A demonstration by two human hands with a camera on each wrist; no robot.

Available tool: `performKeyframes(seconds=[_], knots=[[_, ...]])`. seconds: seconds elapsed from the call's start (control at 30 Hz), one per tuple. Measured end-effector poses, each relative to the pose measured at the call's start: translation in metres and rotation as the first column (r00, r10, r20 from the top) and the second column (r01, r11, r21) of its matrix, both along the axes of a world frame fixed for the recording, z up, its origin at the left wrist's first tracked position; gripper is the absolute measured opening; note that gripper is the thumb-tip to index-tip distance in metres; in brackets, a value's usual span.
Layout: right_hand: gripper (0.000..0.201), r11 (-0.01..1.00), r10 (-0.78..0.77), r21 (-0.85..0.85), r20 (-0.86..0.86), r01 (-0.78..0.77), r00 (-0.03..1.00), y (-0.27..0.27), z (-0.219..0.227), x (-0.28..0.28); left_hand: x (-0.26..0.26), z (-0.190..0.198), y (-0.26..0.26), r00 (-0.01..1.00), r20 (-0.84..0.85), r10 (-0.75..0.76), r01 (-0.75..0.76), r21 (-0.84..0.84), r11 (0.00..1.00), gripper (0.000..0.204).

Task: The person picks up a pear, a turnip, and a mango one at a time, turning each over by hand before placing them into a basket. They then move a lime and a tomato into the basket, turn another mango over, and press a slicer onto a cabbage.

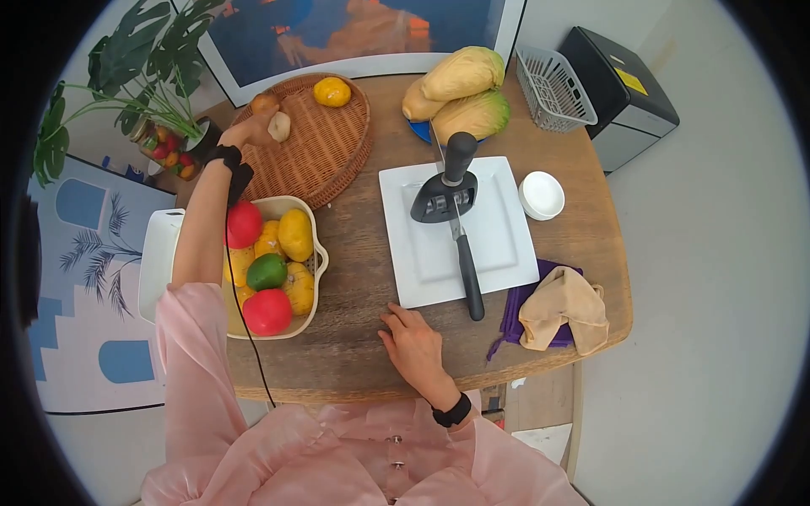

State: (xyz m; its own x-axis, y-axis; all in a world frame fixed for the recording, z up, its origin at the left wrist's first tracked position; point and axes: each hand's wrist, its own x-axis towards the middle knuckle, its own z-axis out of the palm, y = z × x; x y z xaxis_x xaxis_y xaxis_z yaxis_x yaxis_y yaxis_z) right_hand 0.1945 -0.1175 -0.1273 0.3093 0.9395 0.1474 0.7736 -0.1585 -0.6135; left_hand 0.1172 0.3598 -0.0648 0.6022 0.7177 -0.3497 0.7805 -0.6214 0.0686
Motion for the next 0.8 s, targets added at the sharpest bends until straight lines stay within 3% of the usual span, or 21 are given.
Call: performKeyframes(seconds=[0.13,0.2,0.23,0.3,0.43,0.5,0.67,0.73,0.77,0.8], knots=[[0.024,1.0,-0.001,-0.007,-0.008,0.001,1.0,0.0,-0.002,0.001,0.008,0.001,0.0,0.99,-0.139,0.009,-0.015,-0.043,0.999,0.098],[0.024,1.0,0.002,-0.003,-0.003,-0.002,1.0,-0.001,-0.001,0.0,0.006,-0.002,0.0,0.969,-0.236,0.078,-0.049,0.126,0.991,0.093],[0.024,1.0,0.004,-0.001,-0.007,-0.004,1.0,-0.001,-0.001,0.0,0.005,-0.003,0.0,0.968,-0.24,0.08,-0.05,0.128,0.991,0.093],[0.025,1.0,-0.008,-0.024,-0.011,0.007,1.0,-0.001,0.0,-0.001,0.003,-0.009,0.005,0.988,-0.088,0.128,-0.115,0.144,0.983,0.095],[0.025,1.0,-0.006,0.002,0.001,0.006,1.0,-0.002,-0.002,0.0,-0.007,-0.017,0.01,0.999,-0.027,0.036,-0.03,0.178,0.984,0.095],[0.024,1.0,-0.006,0.013,-0.001,0.006,1.0,-0.001,-0.003,0.0,-0.01,-0.012,0.002,0.99,-0.037,0.134,-0.128,0.133,0.983,0.094],[0.024,1.0,-0.003,-0.001,-0.015,0.003,1.0,-0.002,-0.001,0.0,-0.014,0.004,-0.023,0.964,-0.258,0.061,-0.001,0.227,0.974,0.077],[0.024,1.0,-0.004,-0.001,-0.031,0.004,1.0,-0.002,-0.001,-0.001,-0.023,0.008,-0.016,0.99,-0.06,-0.125,0.133,0.15,0.98,0.07],[0.024,1.0,-0.005,0.004,-0.024,0.005,1.0,-0.002,0.0,-0.001,-0.024,0.013,-0.016,0.991,-0.067,-0.117,0.126,0.153,0.98,0.07],[0.024,1.0,-0.005,0.009,-0.017,0.005,1.0,-0.002,0.001,0.0,-0.023,0.023,-0.019,0.986,0.057,-0.159,0.151,0.128,0.98,0.071]])
